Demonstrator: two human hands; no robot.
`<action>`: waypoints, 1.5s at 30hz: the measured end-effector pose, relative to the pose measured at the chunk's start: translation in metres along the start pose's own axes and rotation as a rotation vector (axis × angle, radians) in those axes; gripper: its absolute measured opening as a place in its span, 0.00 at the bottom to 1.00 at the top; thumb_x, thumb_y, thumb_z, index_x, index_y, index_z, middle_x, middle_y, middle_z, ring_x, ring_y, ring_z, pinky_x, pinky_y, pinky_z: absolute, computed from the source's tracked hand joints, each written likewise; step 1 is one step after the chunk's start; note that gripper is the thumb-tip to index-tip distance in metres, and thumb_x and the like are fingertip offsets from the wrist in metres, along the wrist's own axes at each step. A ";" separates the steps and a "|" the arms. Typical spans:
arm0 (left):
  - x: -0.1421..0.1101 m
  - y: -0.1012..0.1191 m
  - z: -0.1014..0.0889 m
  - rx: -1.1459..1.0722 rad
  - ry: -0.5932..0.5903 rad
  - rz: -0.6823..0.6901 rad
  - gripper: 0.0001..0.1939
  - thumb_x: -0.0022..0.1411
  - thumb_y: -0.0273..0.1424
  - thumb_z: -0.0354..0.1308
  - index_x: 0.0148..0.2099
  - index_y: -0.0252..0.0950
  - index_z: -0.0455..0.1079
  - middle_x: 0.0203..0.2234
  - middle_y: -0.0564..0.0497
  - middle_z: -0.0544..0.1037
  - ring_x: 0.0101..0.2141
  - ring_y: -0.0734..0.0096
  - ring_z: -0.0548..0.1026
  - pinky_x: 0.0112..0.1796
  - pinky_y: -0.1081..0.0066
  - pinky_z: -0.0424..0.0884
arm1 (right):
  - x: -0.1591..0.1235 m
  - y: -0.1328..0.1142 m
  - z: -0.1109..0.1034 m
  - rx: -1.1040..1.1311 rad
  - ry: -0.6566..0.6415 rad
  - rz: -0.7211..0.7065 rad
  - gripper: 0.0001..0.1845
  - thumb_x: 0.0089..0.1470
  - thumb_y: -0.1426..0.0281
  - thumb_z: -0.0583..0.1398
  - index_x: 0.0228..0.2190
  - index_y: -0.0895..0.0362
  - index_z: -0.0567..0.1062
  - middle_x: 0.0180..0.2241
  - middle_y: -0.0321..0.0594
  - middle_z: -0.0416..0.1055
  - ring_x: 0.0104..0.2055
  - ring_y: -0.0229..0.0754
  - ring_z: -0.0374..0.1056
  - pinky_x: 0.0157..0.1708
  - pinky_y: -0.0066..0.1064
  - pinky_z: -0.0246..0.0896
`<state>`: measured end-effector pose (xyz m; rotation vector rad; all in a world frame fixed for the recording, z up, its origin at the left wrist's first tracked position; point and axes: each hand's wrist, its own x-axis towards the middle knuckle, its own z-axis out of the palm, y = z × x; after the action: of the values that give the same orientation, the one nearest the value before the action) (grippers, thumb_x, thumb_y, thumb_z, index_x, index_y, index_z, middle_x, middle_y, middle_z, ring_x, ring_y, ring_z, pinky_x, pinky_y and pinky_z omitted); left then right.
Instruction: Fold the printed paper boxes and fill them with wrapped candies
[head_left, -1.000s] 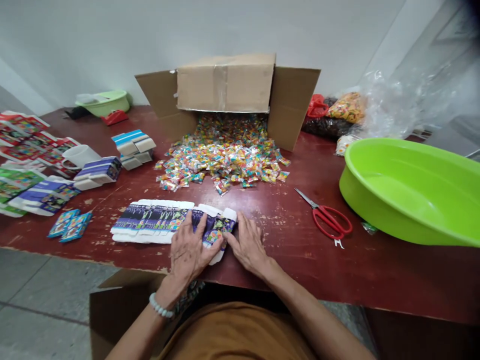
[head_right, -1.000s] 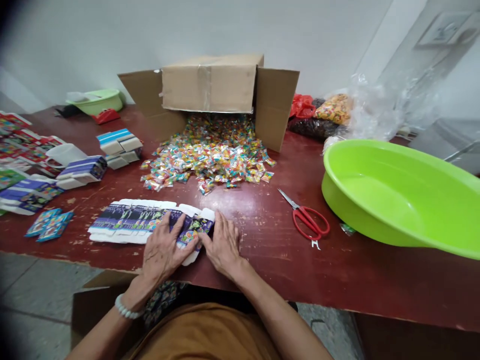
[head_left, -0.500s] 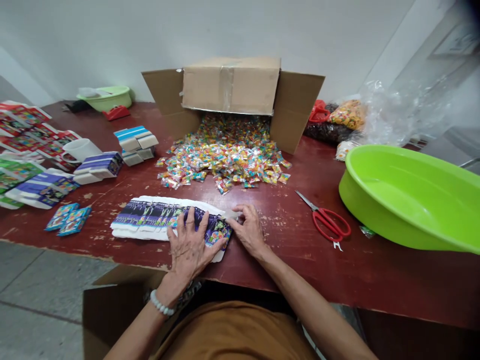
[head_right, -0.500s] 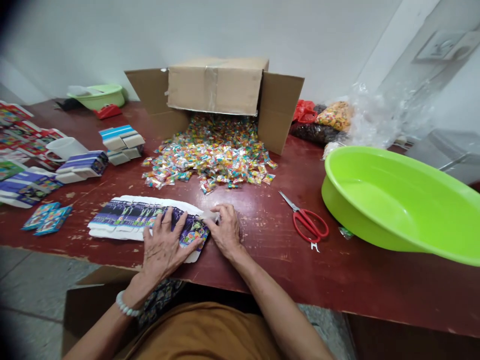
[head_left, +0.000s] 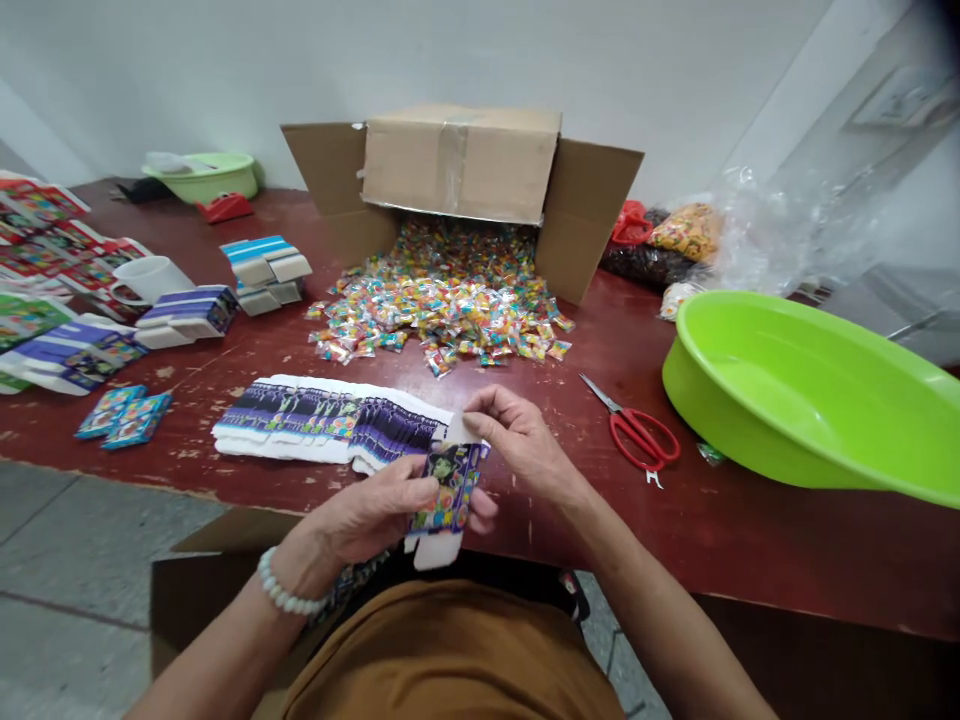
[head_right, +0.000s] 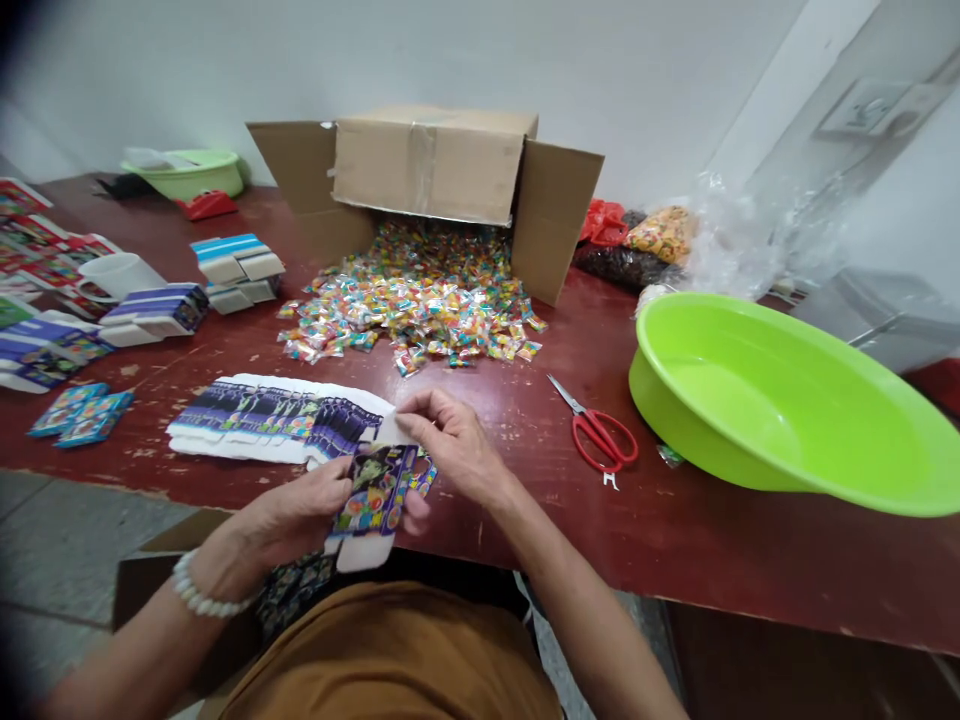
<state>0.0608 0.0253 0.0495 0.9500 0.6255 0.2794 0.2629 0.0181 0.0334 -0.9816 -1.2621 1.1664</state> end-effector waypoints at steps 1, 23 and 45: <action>0.001 -0.005 0.004 -0.072 -0.057 -0.001 0.31 0.47 0.50 0.71 0.47 0.34 0.79 0.37 0.39 0.83 0.39 0.49 0.82 0.42 0.58 0.76 | -0.002 -0.002 0.004 -0.002 -0.043 -0.006 0.07 0.56 0.64 0.61 0.33 0.55 0.73 0.28 0.32 0.68 0.29 0.35 0.62 0.31 0.27 0.57; 0.002 -0.029 0.007 0.058 0.421 0.248 0.16 0.53 0.40 0.71 0.38 0.33 0.76 0.26 0.51 0.81 0.25 0.69 0.78 0.28 0.71 0.75 | -0.030 0.000 0.035 -0.008 0.029 0.228 0.13 0.52 0.61 0.65 0.34 0.58 0.76 0.26 0.35 0.72 0.27 0.37 0.67 0.30 0.30 0.65; -0.015 -0.053 0.007 0.191 0.766 0.510 0.15 0.60 0.43 0.64 0.45 0.40 0.76 0.33 0.52 0.81 0.32 0.69 0.77 0.33 0.73 0.75 | -0.028 0.014 0.053 0.061 0.136 0.180 0.11 0.47 0.63 0.69 0.26 0.57 0.76 0.25 0.34 0.73 0.28 0.36 0.66 0.32 0.29 0.62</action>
<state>0.0511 -0.0162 0.0146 1.1787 1.1142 1.0859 0.2106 -0.0102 0.0195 -1.1275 -1.0417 1.2467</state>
